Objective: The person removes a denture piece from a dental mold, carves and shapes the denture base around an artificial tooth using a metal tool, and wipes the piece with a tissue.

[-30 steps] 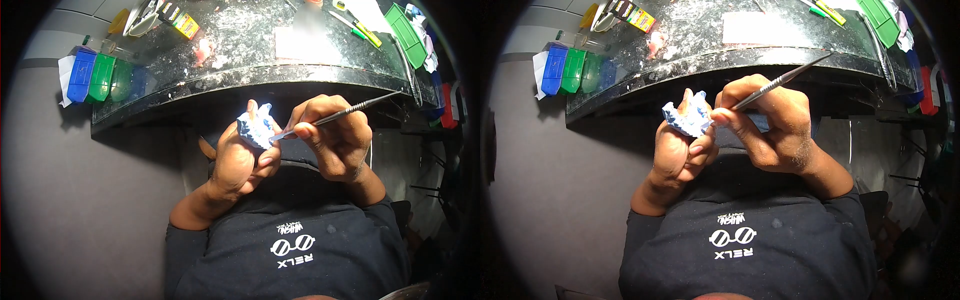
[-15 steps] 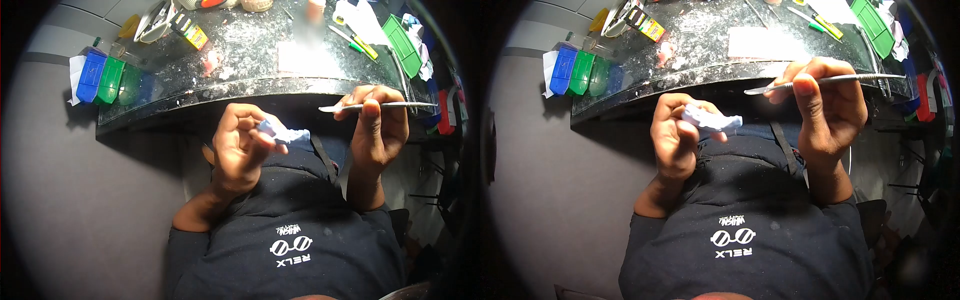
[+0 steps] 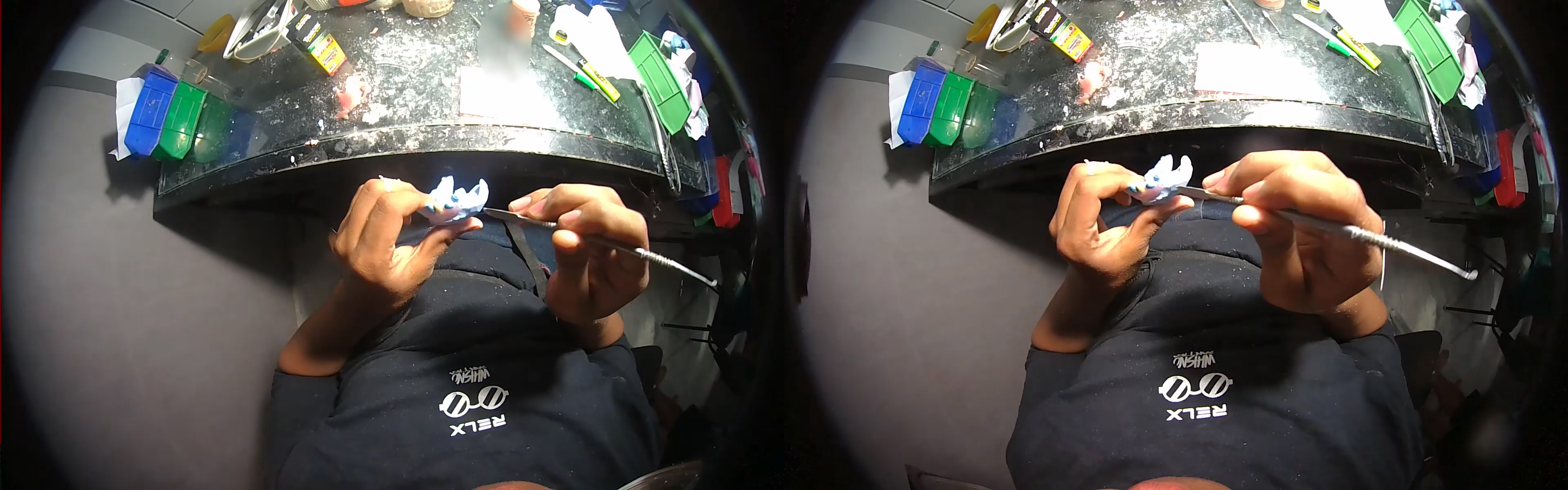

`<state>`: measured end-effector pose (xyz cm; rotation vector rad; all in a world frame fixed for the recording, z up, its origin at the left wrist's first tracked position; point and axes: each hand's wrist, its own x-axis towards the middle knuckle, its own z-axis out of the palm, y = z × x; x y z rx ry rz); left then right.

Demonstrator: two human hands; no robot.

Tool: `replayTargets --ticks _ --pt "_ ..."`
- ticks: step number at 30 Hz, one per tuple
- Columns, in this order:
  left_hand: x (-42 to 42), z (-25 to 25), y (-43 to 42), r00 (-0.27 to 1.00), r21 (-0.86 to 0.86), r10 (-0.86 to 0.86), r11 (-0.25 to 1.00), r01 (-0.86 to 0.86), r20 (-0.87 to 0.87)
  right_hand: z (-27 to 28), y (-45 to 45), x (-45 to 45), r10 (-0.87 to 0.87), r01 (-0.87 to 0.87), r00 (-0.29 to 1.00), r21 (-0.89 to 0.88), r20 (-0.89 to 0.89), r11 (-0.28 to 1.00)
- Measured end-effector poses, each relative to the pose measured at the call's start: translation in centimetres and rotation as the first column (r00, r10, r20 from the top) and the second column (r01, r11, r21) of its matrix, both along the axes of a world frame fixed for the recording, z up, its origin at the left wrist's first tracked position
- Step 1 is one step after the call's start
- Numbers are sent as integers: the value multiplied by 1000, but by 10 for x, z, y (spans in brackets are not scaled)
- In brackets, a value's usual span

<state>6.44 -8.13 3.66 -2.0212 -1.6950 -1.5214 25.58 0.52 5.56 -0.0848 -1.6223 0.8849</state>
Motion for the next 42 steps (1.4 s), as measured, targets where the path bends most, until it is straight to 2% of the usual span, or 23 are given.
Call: replayTargets --ticks 1,4,9,11,17,21,26,27,29,30,32,36,38,40,41,42 --pt "0 -3 1 1000 83 4 997 -1 -25 -1 -2 -2 13 -13 1000 -4 8 1000" --pt "0 -2 0 991 140 65 989 -48 -116 -2 -6 -4 64 -64 998 -43 15 997" --pt "-1 -5 -3 981 170 84 984 -53 -177 -2 -3 -4 94 -97 991 26 98 995" --pt "-1 -3 -4 958 186 110 981 -61 -264 -3 -2 -4 92 -97 989 42 114 994" --pt "-1 -1 -1 912 240 130 970 -36 -388 -9 -4 -8 32 -35 997 35 70 999" --pt "0 0 -2 908 221 131 974 -43 -399 -11 0 -8 19 -23 998 58 68 998" --pt "4 -1 -2 962 140 134 985 -102 -239 -13 1 -10 -16 15 998 19 66 1000" --pt "4 -1 -1 962 145 136 984 -103 -239 -13 5 -10 0 0 1000 -3 -4 1000" --pt "2 -1 2 982 115 102 990 -84 -162 -7 6 -5 11 -35 995 -229 -104 973" --pt "2 2 2 981 125 107 988 -88 -160 -1 13 1 -15 -1 998 -261 -59 965" --pt "3 8 0 998 0 64 998 -64 -10 -1 21 16 -124 102 992 -454 -19 885" --pt "1 4 1 999 -20 54 998 -54 4 2 16 20 -130 108 991 -454 -19 884" --pt "0 -2 3 999 -21 51 998 -51 5 1 6 13 -36 25 999 -417 -20 909" --pt "3 0 6 991 16 -6 1000 4 135 -2 -1 6 74 -82 997 -391 -36 917" --pt "5 5 -1 992 -62 23 998 -15 124 -4 -3 3 114 -121 993 -373 -41 920" --pt "5 7 -2 992 -62 22 998 -14 125 -6 -4 1 153 -159 987 -356 -46 921"
